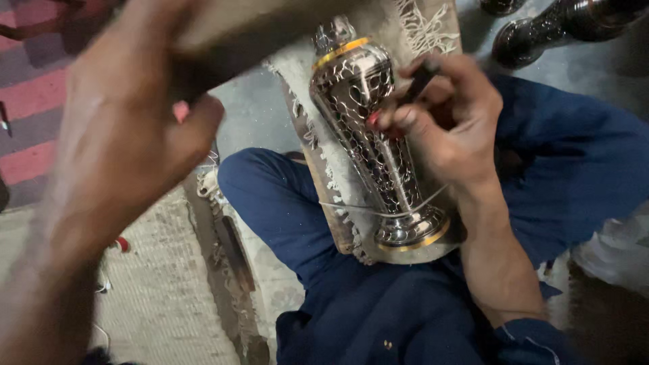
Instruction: The person sits cross-legged with a brass vase held on a cloth-covered board across the lap and engraves its surface, holding a chisel against the metal and striking it with a wooden mallet, repositioning the chisel repeatedly to work different spots on the patterned body.
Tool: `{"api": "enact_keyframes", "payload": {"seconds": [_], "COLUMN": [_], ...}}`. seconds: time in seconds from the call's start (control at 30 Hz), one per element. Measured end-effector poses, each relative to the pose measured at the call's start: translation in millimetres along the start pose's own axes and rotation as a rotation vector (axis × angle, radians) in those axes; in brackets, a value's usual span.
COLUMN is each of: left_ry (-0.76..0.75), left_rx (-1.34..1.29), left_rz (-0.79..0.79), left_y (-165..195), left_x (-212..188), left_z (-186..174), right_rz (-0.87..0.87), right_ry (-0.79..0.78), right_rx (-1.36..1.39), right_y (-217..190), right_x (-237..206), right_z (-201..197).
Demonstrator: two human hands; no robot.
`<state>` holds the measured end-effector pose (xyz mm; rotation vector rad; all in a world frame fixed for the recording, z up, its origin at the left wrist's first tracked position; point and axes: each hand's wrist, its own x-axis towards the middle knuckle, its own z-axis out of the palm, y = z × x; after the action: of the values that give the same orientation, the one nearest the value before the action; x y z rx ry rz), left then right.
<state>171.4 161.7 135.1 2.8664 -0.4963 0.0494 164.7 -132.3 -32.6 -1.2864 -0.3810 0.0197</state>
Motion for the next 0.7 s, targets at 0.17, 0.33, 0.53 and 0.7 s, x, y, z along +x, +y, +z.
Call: {"api": "enact_keyframes", "payload": {"seconds": [0.17,0.33,0.53,0.7], "left_ry": [0.188,0.275,0.089,0.151], "left_rx": [-0.999,-1.385,-1.158,-0.813], "left_rz": [-0.113,-0.239,-0.250,-0.051], "left_y": [15,9,-8,-26], "left_x": [-44,-86,-71,-57], "left_z": [87,170,145,84], "right_rz": [-0.009,-0.048,-0.021,-0.066], "right_ry": [-0.075,-0.165,-0.162,-0.134], "right_rx": [-0.048,-0.393,-0.425,-0.352], "right_y": [-3,-20,-30,-22], "right_x": [0,2,9,5], "right_z": [-2,11,24,21]}}
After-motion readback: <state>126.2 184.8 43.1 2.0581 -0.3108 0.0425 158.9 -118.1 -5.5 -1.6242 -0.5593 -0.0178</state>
